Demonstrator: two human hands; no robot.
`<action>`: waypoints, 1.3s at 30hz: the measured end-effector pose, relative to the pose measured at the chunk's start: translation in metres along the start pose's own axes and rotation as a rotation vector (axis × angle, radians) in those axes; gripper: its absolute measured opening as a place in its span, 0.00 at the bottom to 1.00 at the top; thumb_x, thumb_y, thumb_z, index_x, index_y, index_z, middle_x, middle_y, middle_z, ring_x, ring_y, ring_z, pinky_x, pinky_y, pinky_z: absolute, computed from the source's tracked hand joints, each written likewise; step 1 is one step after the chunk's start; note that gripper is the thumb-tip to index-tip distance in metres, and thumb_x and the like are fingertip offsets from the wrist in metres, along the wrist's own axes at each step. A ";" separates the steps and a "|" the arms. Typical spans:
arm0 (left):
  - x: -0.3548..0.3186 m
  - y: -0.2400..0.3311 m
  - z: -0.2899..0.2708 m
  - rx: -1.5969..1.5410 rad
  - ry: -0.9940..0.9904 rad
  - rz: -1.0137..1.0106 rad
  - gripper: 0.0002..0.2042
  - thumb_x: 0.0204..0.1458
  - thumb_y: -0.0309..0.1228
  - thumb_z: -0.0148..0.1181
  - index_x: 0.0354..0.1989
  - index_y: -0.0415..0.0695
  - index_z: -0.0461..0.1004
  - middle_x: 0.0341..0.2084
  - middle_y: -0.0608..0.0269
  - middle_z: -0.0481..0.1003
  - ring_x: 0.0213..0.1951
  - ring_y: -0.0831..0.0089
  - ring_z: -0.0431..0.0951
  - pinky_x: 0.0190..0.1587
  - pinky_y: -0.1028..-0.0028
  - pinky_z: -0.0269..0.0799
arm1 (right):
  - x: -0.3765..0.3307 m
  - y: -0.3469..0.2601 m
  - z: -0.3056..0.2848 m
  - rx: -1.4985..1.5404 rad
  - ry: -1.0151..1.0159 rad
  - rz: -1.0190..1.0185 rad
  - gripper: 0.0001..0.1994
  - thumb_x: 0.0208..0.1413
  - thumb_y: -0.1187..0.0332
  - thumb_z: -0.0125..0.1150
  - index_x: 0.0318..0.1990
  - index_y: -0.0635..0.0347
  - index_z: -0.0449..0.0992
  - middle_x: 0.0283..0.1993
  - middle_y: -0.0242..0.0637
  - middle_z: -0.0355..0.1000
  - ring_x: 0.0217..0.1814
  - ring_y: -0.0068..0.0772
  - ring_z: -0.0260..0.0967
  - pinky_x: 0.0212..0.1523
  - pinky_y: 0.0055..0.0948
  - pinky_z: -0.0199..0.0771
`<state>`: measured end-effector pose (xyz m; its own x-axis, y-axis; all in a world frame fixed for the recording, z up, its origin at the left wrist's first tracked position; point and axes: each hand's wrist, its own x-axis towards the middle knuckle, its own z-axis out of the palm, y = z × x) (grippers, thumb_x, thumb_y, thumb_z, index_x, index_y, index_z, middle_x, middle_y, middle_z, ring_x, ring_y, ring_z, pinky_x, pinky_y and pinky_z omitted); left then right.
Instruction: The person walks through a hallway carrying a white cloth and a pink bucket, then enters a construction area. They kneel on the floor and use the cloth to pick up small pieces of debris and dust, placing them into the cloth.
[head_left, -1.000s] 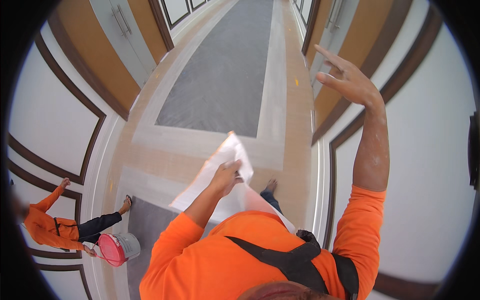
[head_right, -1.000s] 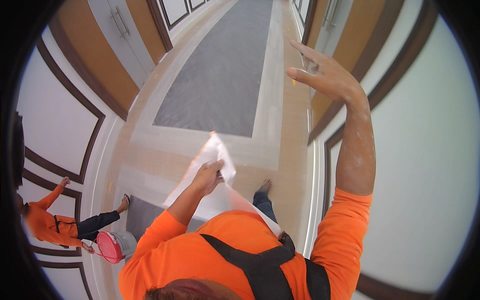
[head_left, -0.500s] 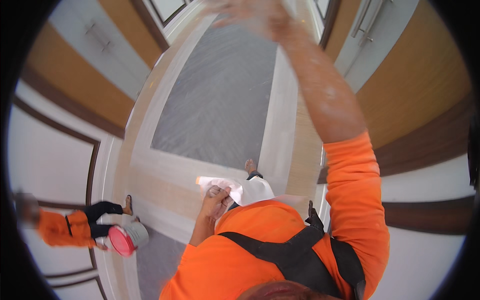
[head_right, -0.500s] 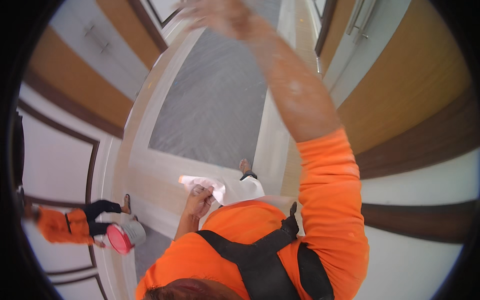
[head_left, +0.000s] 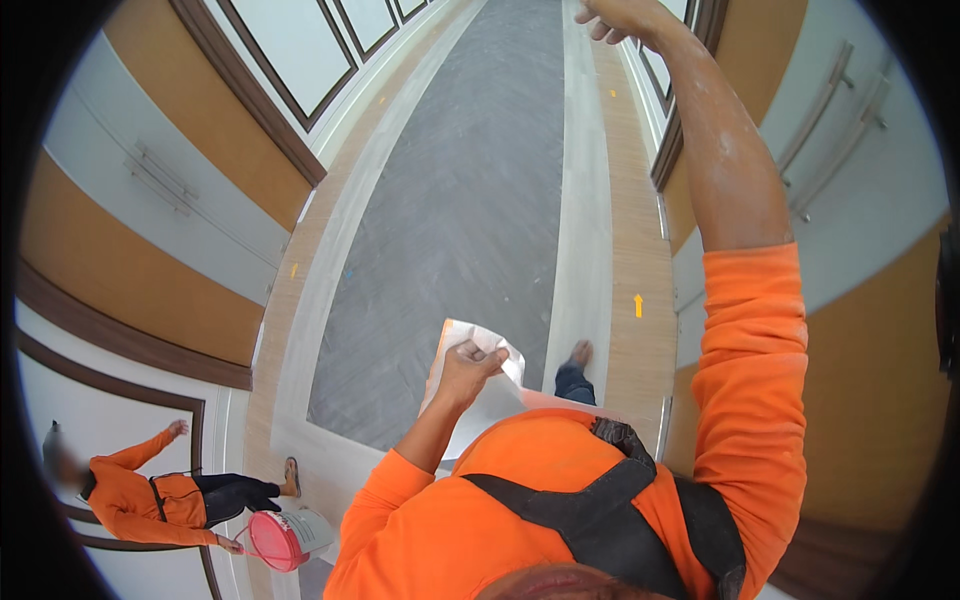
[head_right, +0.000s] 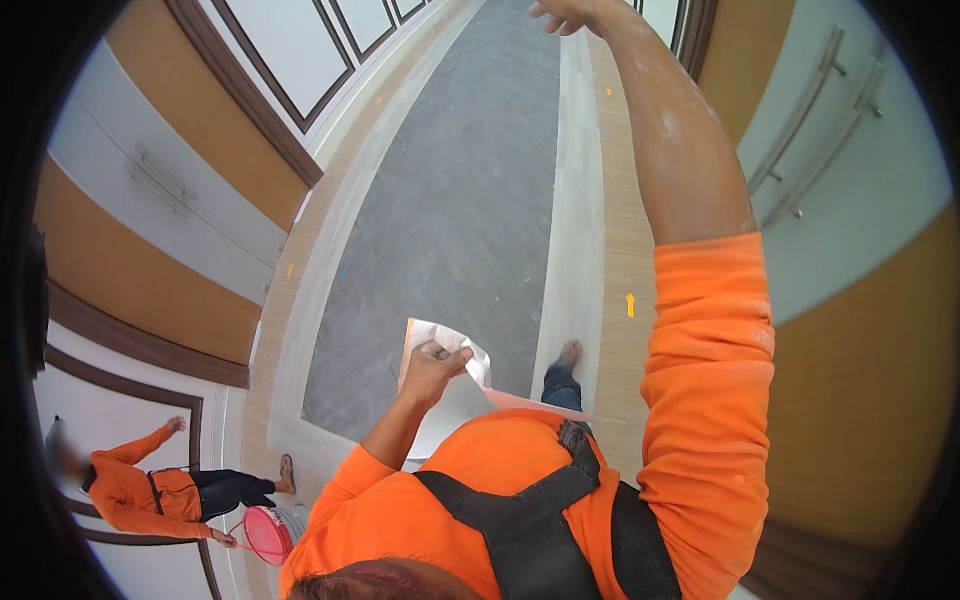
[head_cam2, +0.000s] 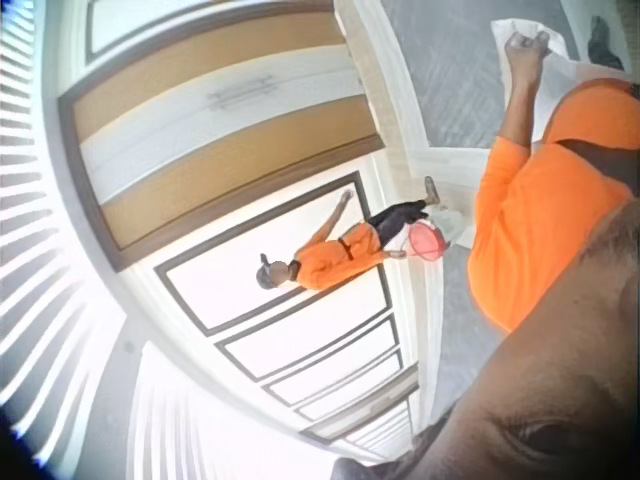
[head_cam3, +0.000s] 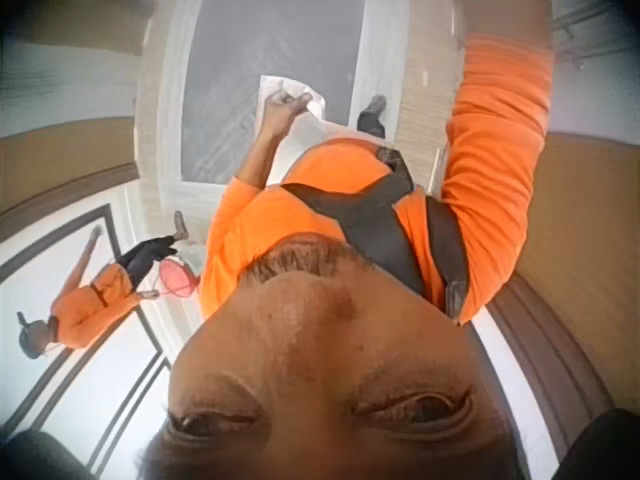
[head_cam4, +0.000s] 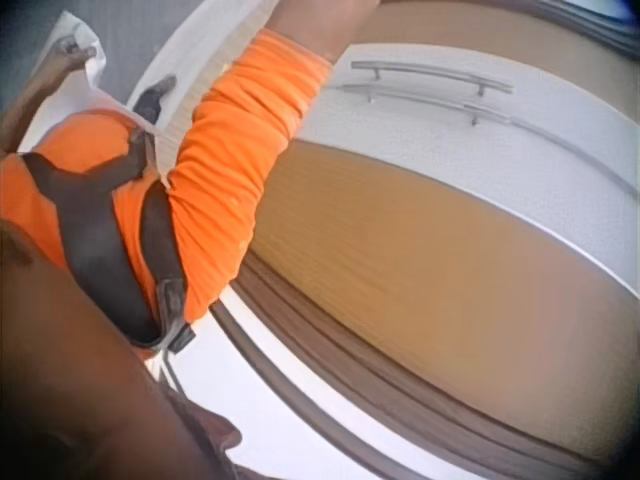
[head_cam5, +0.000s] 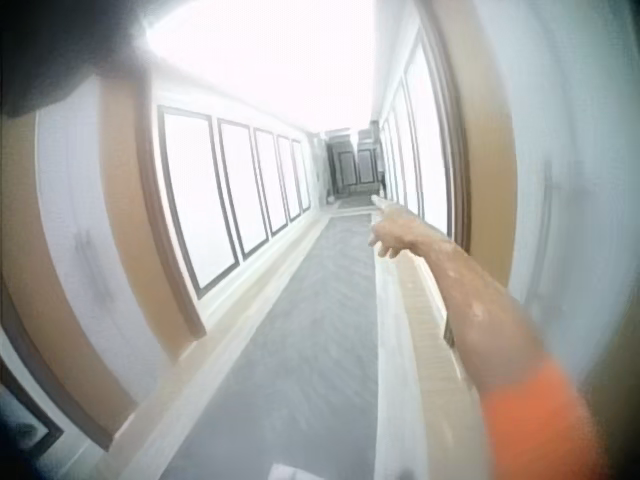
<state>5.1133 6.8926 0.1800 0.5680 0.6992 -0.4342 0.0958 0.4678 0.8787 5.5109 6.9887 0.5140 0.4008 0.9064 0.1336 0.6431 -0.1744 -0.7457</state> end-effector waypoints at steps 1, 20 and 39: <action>0.019 0.012 -0.002 0.017 0.027 -0.007 0.10 0.53 0.24 0.66 0.41 0.34 0.74 0.33 0.61 0.77 0.34 0.76 0.78 0.38 0.77 0.77 | 0.034 0.012 0.005 -0.105 -0.018 0.022 0.34 0.61 0.58 0.51 0.73 0.56 0.50 0.61 0.57 0.67 0.54 0.52 0.73 0.51 0.45 0.75; 0.518 0.201 -0.017 -0.541 0.305 -0.030 0.14 0.63 0.20 0.47 0.54 0.26 0.60 0.47 0.47 0.70 0.49 0.55 0.76 0.57 0.54 0.75 | 0.562 0.117 0.124 1.804 -0.479 -0.262 0.46 0.62 0.34 0.35 0.73 0.67 0.39 0.74 0.65 0.41 0.75 0.64 0.45 0.67 0.61 0.57; 1.248 0.571 0.198 -0.240 -0.004 -0.018 0.12 0.55 0.26 0.65 0.39 0.29 0.70 0.36 0.53 0.75 0.38 0.66 0.80 0.51 0.72 0.79 | 0.866 0.604 0.019 0.580 0.031 0.385 0.36 0.61 0.52 0.60 0.69 0.66 0.57 0.59 0.54 0.71 0.59 0.45 0.71 0.63 0.35 0.65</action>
<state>6.0388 7.9249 0.1796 0.5711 0.6875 -0.4485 -0.0906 0.5958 0.7980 6.2336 7.6762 0.1671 0.5540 0.8086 -0.1981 0.0024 -0.2396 -0.9709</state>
